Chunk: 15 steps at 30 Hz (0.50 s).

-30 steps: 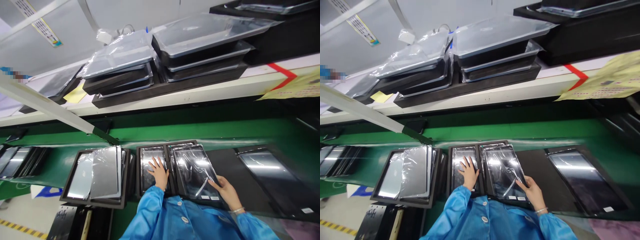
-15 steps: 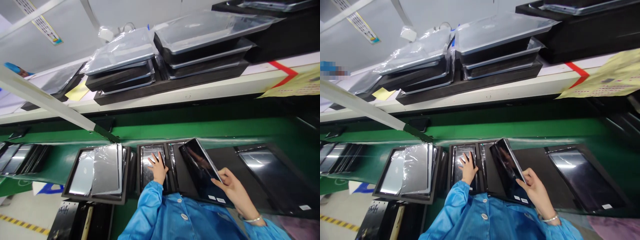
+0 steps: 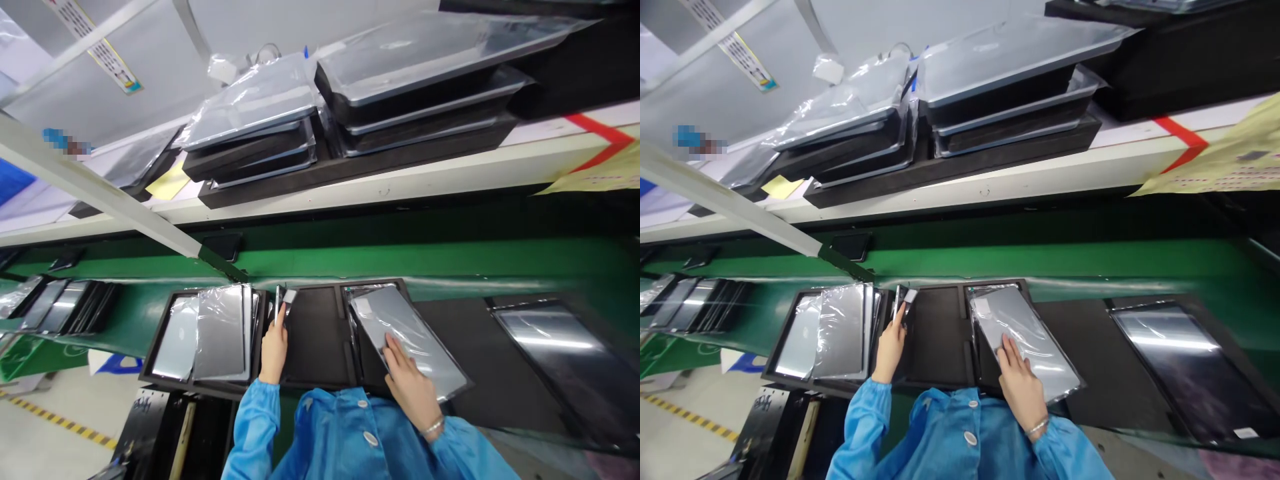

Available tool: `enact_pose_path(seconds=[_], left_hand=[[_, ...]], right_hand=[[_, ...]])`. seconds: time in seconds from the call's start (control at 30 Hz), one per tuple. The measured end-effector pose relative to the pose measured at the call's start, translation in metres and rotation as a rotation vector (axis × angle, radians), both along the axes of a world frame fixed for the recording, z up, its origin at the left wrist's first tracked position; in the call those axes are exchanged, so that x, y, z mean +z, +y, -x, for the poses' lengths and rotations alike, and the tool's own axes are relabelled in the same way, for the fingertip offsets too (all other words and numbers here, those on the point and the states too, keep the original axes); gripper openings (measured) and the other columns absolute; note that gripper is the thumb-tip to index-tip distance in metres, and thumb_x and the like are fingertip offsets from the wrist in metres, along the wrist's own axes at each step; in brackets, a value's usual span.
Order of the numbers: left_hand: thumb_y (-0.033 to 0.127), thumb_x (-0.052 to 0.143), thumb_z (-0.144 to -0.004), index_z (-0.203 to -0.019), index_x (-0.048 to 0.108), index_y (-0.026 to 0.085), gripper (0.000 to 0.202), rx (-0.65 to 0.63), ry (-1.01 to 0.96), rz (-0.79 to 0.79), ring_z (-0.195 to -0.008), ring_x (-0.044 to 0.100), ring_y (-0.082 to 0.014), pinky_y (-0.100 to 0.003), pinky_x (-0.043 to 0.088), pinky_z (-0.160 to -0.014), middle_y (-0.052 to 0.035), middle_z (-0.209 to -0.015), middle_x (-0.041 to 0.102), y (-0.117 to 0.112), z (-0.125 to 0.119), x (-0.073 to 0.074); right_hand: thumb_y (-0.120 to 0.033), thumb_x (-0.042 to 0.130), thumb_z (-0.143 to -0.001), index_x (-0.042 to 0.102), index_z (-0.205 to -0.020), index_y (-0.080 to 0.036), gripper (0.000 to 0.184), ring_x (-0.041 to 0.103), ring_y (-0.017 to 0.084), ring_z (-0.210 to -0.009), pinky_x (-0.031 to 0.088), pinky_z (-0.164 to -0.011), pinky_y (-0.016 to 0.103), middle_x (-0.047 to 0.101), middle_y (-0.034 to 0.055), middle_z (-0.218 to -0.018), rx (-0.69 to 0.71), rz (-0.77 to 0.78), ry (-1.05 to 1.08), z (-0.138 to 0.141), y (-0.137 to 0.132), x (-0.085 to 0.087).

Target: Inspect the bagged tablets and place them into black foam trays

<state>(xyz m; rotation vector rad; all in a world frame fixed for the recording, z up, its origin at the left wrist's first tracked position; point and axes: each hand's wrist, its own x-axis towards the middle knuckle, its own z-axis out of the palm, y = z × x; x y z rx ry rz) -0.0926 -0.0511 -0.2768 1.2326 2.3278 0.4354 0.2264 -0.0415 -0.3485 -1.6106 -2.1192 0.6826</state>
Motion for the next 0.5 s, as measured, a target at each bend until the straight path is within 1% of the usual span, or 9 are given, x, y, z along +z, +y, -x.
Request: enact_pose_path(seconds=[0.07, 0.13, 0.2, 0.23, 0.3, 0.37, 0.4, 0.43, 0.5], left_hand=[[0.011, 0.04, -0.096, -0.163, 0.035, 0.03, 0.07, -0.005, 0.005, 0.0, -0.105, 0.075, -0.0345, -0.046, 0.056, -0.097, -0.02, -0.146, 0.06, 0.002, -0.008, -0.004], [0.005, 0.037, -0.093, -0.166, 0.027, 0.03, 0.077, -0.041, -0.001, -0.003, -0.129, 0.066, -0.0366, -0.047, 0.052, -0.106, -0.0181, -0.169, 0.034, 0.008, -0.028, -0.013], [-0.004, 0.036, -0.086, -0.167, 0.022, 0.03, 0.088, -0.099, -0.017, 0.003, -0.154, 0.038, -0.0359, -0.049, 0.042, -0.119, -0.0118, -0.177, 0.013, 0.018, -0.055, -0.028], [-0.008, 0.037, -0.082, -0.166, 0.021, 0.03, 0.094, -0.124, -0.025, 0.015, -0.16, 0.021, -0.0353, -0.052, 0.034, -0.124, -0.0102, -0.177, 0.009, 0.023, -0.071, -0.037], [-0.011, 0.042, -0.076, -0.166, 0.025, 0.03, 0.1, -0.14, -0.035, 0.055, -0.162, 0.001, -0.0387, -0.066, 0.018, -0.126, -0.0117, -0.177, 0.004, 0.034, -0.1, -0.058], [-0.01, 0.047, -0.076, -0.164, 0.031, 0.028, 0.097, -0.121, -0.05, 0.084, -0.16, -0.008, -0.0425, -0.076, 0.005, -0.123, -0.0164, -0.176, 0.004, 0.042, -0.124, -0.079], [-0.009, 0.049, -0.078, -0.163, 0.034, 0.026, 0.093, -0.103, -0.065, 0.089, -0.159, -0.008, -0.0438, -0.078, 0.001, -0.121, -0.0187, -0.175, 0.005, 0.045, -0.132, -0.088], [-0.006, 0.051, -0.08, -0.162, 0.037, 0.025, 0.088, -0.08, -0.087, 0.083, -0.159, -0.006, -0.0443, -0.078, 0.001, -0.121, -0.0201, -0.175, 0.008, 0.048, -0.136, -0.094], [-0.002, 0.052, -0.085, -0.158, 0.044, 0.024, 0.078, -0.022, -0.148, 0.034, -0.161, 0.004, -0.0417, -0.071, 0.006, -0.126, -0.0194, -0.174, 0.016, 0.057, -0.129, -0.101]], right_hand=[[-0.004, 0.044, -0.081, 0.066, -0.121, -0.023, 0.05, 0.061, 0.031, -0.134, 0.063, -0.089, 0.041, 0.057, 0.0105, -0.153, 0.03, -0.026, -0.045, -0.002, 0.001, 0.001], [-0.009, 0.044, -0.084, 0.061, -0.131, -0.024, 0.052, 0.067, 0.03, -0.126, 0.065, -0.071, 0.036, 0.056, 0.0088, -0.154, 0.042, -0.048, -0.077, -0.009, 0.007, 0.008], [-0.017, 0.044, -0.088, 0.054, -0.14, -0.025, 0.054, 0.074, 0.03, -0.112, 0.062, -0.06, 0.035, 0.059, 0.0088, -0.152, 0.028, -0.066, -0.103, -0.018, 0.015, 0.018], [-0.021, 0.044, -0.089, 0.051, -0.143, -0.025, 0.055, 0.078, 0.031, -0.101, 0.061, -0.056, 0.036, 0.065, 0.0103, -0.145, 0.011, -0.075, -0.116, -0.022, 0.019, 0.023], [-0.03, 0.044, -0.09, 0.048, -0.147, -0.023, 0.057, 0.079, 0.032, -0.075, 0.058, -0.05, 0.039, 0.078, 0.0115, -0.119, -0.031, -0.073, -0.144, -0.027, 0.027, 0.031], [-0.038, 0.044, -0.09, 0.048, -0.147, -0.021, 0.059, 0.075, 0.033, -0.058, 0.055, -0.047, 0.041, 0.081, 0.0085, -0.091, -0.062, -0.044, -0.158, -0.027, 0.032, 0.037], [-0.041, 0.043, -0.09, 0.049, -0.146, -0.021, 0.06, 0.075, 0.033, -0.057, 0.055, -0.048, 0.042, 0.08, 0.0079, -0.087, -0.067, -0.023, -0.15, -0.025, 0.032, 0.038], [-0.042, 0.042, -0.089, 0.049, -0.146, -0.021, 0.061, 0.076, 0.034, -0.06, 0.057, -0.05, 0.042, 0.08, 0.0085, -0.088, -0.072, -0.001, -0.134, -0.023, 0.032, 0.038], [-0.044, 0.042, -0.088, 0.049, -0.147, -0.023, 0.063, 0.078, 0.035, -0.067, 0.06, -0.054, 0.044, 0.08, 0.01, -0.094, -0.082, 0.061, -0.078, -0.02, 0.03, 0.033]])
